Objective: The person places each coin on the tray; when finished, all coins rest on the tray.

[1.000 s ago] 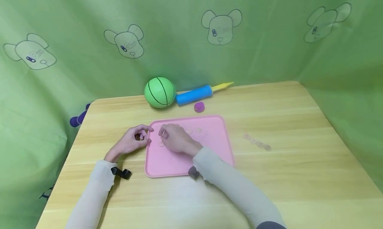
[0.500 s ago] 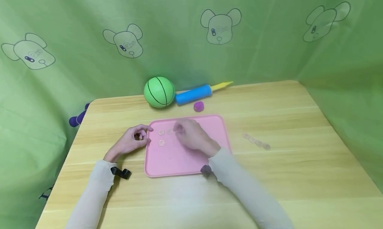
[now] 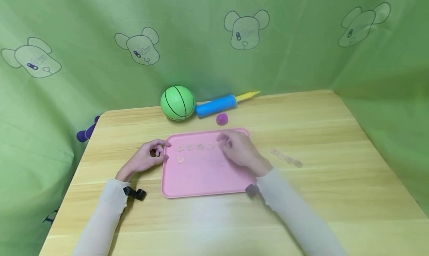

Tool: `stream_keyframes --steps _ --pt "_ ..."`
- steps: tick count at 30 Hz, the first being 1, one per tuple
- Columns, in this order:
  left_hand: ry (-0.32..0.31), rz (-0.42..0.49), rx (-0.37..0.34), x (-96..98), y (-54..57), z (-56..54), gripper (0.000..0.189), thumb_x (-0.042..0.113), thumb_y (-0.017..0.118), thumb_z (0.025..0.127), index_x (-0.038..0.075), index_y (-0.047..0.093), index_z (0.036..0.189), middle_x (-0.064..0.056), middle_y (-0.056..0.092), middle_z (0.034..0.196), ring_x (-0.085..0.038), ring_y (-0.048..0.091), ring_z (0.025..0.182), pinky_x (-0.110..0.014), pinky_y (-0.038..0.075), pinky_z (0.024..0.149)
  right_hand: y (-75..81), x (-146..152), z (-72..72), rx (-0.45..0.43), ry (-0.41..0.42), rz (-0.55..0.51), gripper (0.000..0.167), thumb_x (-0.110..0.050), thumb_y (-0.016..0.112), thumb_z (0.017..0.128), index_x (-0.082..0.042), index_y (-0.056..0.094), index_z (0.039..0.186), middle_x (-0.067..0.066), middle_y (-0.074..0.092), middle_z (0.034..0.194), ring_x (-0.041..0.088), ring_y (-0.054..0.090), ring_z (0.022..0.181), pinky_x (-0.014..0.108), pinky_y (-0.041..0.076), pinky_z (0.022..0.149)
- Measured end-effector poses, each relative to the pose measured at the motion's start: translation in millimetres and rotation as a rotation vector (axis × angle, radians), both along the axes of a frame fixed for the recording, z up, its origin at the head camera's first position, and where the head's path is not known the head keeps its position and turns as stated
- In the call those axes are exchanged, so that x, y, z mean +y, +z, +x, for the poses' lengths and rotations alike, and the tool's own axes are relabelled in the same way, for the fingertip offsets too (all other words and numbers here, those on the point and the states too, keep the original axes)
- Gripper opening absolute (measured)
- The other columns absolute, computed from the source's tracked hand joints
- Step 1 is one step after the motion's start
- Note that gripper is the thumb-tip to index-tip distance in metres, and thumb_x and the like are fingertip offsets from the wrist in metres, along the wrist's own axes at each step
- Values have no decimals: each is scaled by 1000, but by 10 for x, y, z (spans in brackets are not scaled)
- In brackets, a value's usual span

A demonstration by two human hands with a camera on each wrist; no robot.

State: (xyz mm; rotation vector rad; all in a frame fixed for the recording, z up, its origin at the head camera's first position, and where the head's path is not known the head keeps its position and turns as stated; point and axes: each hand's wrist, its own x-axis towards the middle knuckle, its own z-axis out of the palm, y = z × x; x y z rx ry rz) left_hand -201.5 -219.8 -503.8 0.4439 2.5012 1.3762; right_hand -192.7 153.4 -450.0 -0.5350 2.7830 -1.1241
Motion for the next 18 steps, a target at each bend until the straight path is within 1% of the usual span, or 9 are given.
stream_keyframes --steps 4,6,8,10,14,16,18 --pt "9 3 0 -9 4 16 49 4 81 91 4 68 138 -6 67 96 -20 59 87 -25 51 81 32 184 13 -8 -42 10 18 -3 69 102 -3 73 119 12 74 106 25 69 96 41 61 89" --pt "11 2 0 -12 4 22 49 5 81 91 4 68 138 -6 67 96 -20 59 88 -25 51 81 54 279 26 -11 -56 7 20 -1 68 102 -2 73 121 14 74 107 27 70 97 41 61 89" --pt "11 0 -2 -12 1 21 49 5 81 92 4 68 138 -7 67 96 -20 59 88 -25 51 82 73 369 46 -21 -68 -3 22 0 68 101 -2 73 122 15 74 109 28 70 98 37 61 88" --pt "9 -3 -2 -11 -6 13 48 5 80 92 4 68 139 -8 68 96 -20 59 88 -25 51 82 88 451 70 -27 -76 -17 24 1 68 100 -1 73 123 17 74 111 29 71 100 30 60 87" --pt "9 2 -7 -3 -12 -4 49 5 80 92 4 67 139 -8 67 95 -21 58 87 -26 50 83 116 588 119 -5 -83 -40 26 4 70 98 0 73 123 19 76 111 31 72 101 18 56 83" --pt "10 8 -10 0 -10 -9 49 4 80 92 4 68 139 -7 67 95 -21 58 87 -25 50 82 129 649 140 20 -85 -36 25 4 71 97 1 73 122 19 76 110 31 72 100 17 55 83" --pt "9 11 -10 -1 -9 -9 48 3 79 92 4 68 139 -7 66 94 -21 57 87 -25 49 81 138 712 155 48 -86 -28 24 4 72 97 1 74 121 19 77 108 31 72 99 18 55 83"
